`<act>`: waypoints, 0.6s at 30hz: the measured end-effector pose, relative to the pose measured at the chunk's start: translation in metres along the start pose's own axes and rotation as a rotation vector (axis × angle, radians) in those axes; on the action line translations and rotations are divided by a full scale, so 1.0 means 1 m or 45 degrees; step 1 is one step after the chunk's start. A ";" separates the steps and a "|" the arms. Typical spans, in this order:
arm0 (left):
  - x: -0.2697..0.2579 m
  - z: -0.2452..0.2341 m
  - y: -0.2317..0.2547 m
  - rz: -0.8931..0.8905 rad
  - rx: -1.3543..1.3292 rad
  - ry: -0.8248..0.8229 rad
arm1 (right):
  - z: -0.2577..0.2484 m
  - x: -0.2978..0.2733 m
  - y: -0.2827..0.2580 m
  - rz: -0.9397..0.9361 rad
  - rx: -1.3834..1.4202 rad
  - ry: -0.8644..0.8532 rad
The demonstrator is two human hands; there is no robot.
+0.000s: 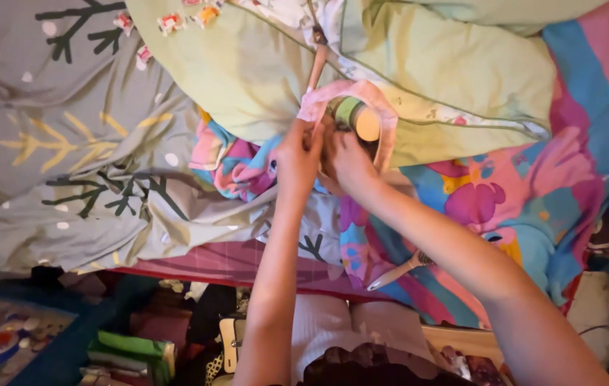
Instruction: Organizing a makeup bag, folding a towel, and tidying small items on a bed.
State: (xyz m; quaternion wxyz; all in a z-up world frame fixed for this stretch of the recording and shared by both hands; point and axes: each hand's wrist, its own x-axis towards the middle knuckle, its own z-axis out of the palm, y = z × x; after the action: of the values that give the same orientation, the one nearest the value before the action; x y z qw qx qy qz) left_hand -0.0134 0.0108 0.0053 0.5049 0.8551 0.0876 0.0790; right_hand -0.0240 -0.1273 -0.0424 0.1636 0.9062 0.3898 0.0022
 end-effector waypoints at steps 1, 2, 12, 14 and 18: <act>0.005 0.005 0.000 0.003 -0.008 -0.003 | 0.026 -0.003 -0.014 0.004 -0.007 -0.004; 0.011 0.010 0.001 -0.026 0.001 -0.059 | 0.052 -0.006 -0.027 0.013 -0.023 -0.088; 0.107 0.059 -0.054 -0.028 0.241 -0.067 | -0.008 -0.004 -0.014 0.241 -0.102 -0.022; 0.114 0.068 -0.062 0.076 0.398 -0.156 | -0.008 -0.007 -0.017 0.325 0.063 0.008; 0.119 0.088 -0.085 0.044 0.516 -0.302 | -0.008 -0.016 -0.009 0.580 0.573 0.060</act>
State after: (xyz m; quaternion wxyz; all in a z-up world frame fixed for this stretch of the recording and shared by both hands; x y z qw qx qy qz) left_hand 0.1164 0.0039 -0.1061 0.3283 0.9436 0.0271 -0.0324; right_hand -0.0424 -0.1304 -0.0352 -0.0548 0.9833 0.1712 -0.0265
